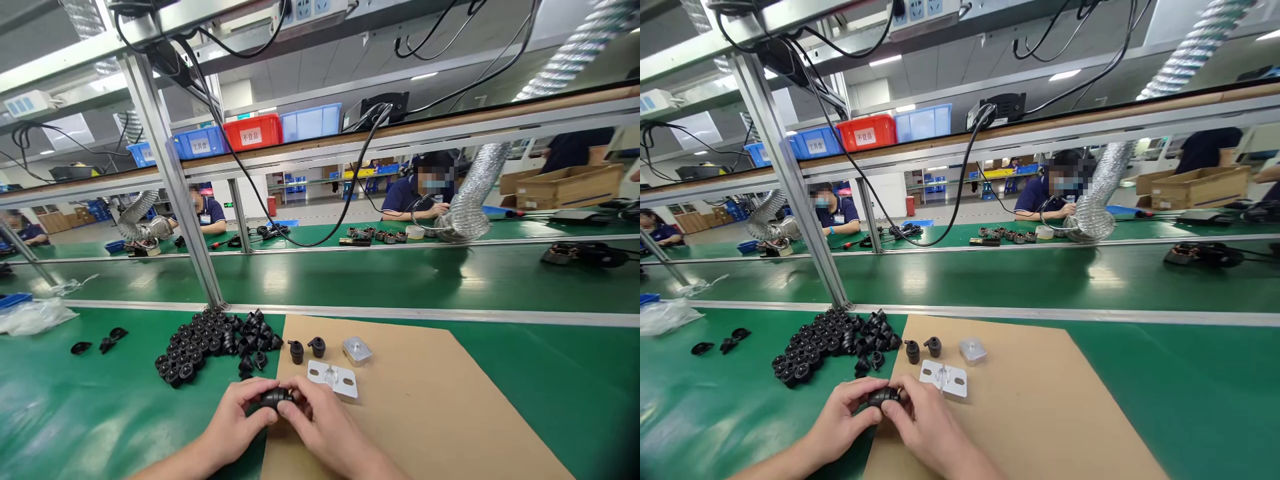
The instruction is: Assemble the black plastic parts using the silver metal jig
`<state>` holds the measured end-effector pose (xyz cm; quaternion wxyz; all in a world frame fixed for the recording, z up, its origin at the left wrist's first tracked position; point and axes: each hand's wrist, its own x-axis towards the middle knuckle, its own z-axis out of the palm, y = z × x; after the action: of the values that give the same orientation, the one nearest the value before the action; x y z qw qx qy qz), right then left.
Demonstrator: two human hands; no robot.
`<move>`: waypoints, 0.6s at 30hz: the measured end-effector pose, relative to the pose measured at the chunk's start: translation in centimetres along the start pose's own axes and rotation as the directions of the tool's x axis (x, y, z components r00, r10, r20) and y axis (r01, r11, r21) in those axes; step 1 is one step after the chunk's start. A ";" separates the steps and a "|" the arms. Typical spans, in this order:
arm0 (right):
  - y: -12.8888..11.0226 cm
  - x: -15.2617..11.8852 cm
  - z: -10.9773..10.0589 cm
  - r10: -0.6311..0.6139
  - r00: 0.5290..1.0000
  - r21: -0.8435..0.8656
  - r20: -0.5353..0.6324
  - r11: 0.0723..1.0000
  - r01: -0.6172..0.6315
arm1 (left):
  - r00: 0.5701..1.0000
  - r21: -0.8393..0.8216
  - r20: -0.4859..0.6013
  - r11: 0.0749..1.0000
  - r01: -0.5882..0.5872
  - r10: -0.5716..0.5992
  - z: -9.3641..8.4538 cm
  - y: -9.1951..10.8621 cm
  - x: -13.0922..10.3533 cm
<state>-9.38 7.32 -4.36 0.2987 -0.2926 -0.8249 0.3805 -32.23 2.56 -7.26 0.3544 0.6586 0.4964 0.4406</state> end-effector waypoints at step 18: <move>0.4 0.1 -1.0 -0.164 0.986 -0.050 -0.002 0.985 0.164 | 1.000 -0.148 -0.023 0.989 0.015 -0.019 0.1 -1.3 0.0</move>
<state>-8.65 8.03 -4.12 0.3240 -0.2322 -0.8545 0.3330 -32.58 2.86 -8.43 0.3999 0.6209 0.4721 0.4813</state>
